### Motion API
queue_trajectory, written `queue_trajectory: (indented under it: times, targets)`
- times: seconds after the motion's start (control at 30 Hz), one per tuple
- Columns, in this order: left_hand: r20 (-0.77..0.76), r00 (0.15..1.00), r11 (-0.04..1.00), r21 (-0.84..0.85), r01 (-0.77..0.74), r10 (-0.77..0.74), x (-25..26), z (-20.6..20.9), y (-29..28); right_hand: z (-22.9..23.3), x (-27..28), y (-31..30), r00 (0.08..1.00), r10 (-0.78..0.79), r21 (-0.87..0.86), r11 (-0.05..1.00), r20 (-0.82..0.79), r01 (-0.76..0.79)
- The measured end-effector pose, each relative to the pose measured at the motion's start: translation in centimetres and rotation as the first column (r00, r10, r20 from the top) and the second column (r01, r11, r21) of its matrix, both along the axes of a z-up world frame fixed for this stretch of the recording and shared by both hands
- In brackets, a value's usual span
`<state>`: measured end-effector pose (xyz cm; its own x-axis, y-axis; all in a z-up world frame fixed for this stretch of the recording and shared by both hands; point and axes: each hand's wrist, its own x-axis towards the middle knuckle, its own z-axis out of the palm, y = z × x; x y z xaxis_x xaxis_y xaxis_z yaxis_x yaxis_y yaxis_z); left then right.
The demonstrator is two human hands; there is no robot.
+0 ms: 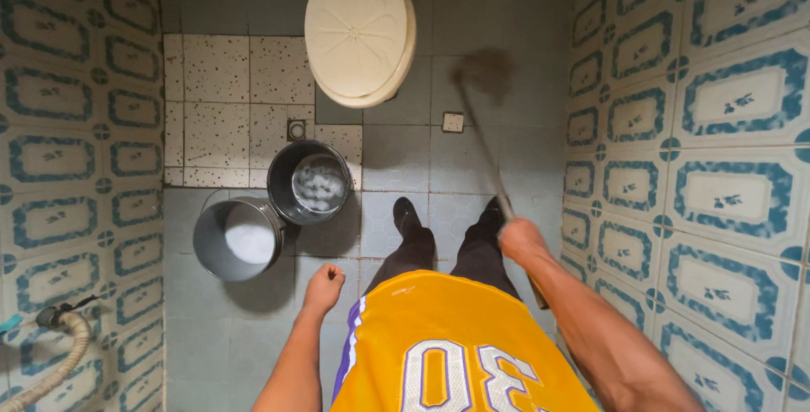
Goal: The person mops a tiled bathroom floor using a string mop and two buckets. They repeatedly mop the floor, then dip the mop into a bucket of soapy water and wring it out by hand before resuming mopping.
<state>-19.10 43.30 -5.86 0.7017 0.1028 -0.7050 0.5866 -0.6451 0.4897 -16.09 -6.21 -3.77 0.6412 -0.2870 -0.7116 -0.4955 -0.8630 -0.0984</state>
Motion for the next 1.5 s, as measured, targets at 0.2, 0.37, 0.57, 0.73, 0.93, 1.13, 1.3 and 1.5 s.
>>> queue_trajectory:
  times: [0.2,0.37,0.57,0.73,0.93,1.13,1.3,1.5]
  targets:
    - [0.113,0.994,1.000,0.025,-0.006,0.003,0.9,-0.3,-1.1,1.9,5.8,1.3,0.996,-0.020,0.009,1.000,-0.083,0.020]
    - [0.177,0.984,1.000,-0.001,0.027,-0.027,1.9,0.3,-2.3,1.6,4.9,-7.2,0.990,-0.049,-0.143,0.989,-0.131,0.030]
    - [0.136,0.988,0.996,0.045,0.072,-0.078,4.8,1.0,-4.5,3.8,-2.9,-17.0,0.968,-0.160,-0.182,0.975,-0.192,0.125]
    - [0.109,0.987,0.993,0.037,0.116,-0.119,7.7,1.5,-7.8,5.9,-11.9,-19.6,0.969,-0.146,-0.150,0.982,-0.198,0.117]
    - [0.114,0.976,0.982,-0.018,0.189,-0.185,9.4,2.7,-10.8,8.3,-15.4,-20.3,0.848,-0.484,-0.278,0.863,-0.218,0.421]
    - [0.124,0.977,0.984,0.013,0.176,-0.176,8.9,2.5,-8.2,5.2,-13.0,-17.2,0.851,-0.522,-0.233,0.836,-0.058,0.497]
    - [0.181,0.977,0.994,0.016,0.112,-0.113,6.5,0.7,-4.8,1.8,-12.9,-9.0,0.985,-0.171,-0.171,0.971,-0.008,0.167]
    - [0.042,0.998,0.999,0.025,0.037,-0.038,3.1,-0.2,-1.9,0.1,-9.7,-3.4,0.996,0.042,-0.030,0.999,0.084,-0.040]
